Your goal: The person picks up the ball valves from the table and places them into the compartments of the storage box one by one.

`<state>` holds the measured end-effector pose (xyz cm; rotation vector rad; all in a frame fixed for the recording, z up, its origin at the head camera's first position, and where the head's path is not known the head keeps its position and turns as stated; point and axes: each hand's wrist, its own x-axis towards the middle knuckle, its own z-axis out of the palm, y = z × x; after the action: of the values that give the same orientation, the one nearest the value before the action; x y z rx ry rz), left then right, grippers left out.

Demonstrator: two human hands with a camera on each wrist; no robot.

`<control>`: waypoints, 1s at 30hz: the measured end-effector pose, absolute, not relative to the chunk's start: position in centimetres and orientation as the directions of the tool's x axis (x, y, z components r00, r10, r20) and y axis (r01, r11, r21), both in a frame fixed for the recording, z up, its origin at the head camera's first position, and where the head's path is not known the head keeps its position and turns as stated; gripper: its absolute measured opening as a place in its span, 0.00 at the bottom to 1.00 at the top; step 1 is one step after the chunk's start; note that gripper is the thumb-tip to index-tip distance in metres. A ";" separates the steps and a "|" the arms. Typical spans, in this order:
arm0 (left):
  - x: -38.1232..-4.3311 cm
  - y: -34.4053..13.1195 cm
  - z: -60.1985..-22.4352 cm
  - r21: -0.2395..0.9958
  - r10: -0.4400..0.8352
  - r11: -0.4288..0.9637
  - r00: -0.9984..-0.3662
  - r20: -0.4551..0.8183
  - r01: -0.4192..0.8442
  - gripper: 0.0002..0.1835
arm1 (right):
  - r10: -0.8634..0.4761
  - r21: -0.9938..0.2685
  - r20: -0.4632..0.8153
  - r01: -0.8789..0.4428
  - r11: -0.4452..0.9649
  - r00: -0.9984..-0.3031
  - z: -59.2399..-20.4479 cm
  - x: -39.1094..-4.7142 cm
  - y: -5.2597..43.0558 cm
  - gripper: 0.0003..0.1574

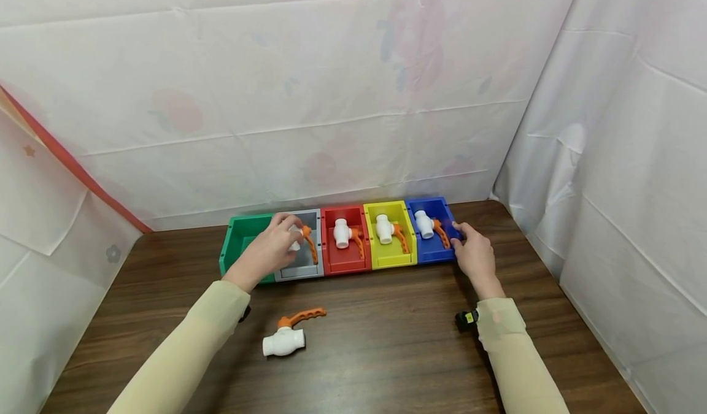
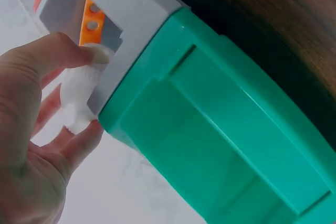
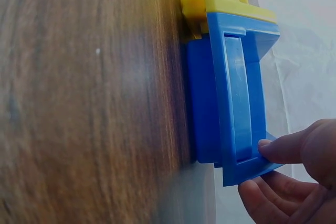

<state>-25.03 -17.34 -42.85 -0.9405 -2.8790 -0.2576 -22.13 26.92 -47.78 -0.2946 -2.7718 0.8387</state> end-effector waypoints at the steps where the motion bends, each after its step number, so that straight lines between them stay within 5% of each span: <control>1: -25.2 -17.3 -43.0 0.125 0.581 0.793 -0.802 0.142 0.596 0.09 | 0.256 -0.565 0.159 0.125 0.816 -0.953 -47.8 -22.1 26.9 0.23; 14: -26.9 -17.0 -44.6 0.107 0.625 0.764 -0.771 0.125 0.636 0.11 | 0.252 -0.571 0.186 0.104 0.814 -0.950 -48.1 -22.0 27.0 0.23; 30: -27.3 -15.9 -46.1 -0.090 0.599 0.800 -0.798 0.062 0.593 0.13 | 0.251 -0.569 0.202 0.095 0.817 -0.947 -48.1 -22.0 26.9 0.23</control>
<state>-27.29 -15.91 -46.10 -0.9620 -2.8974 0.1008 -21.97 26.90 -48.12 -0.2661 -2.7332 0.8351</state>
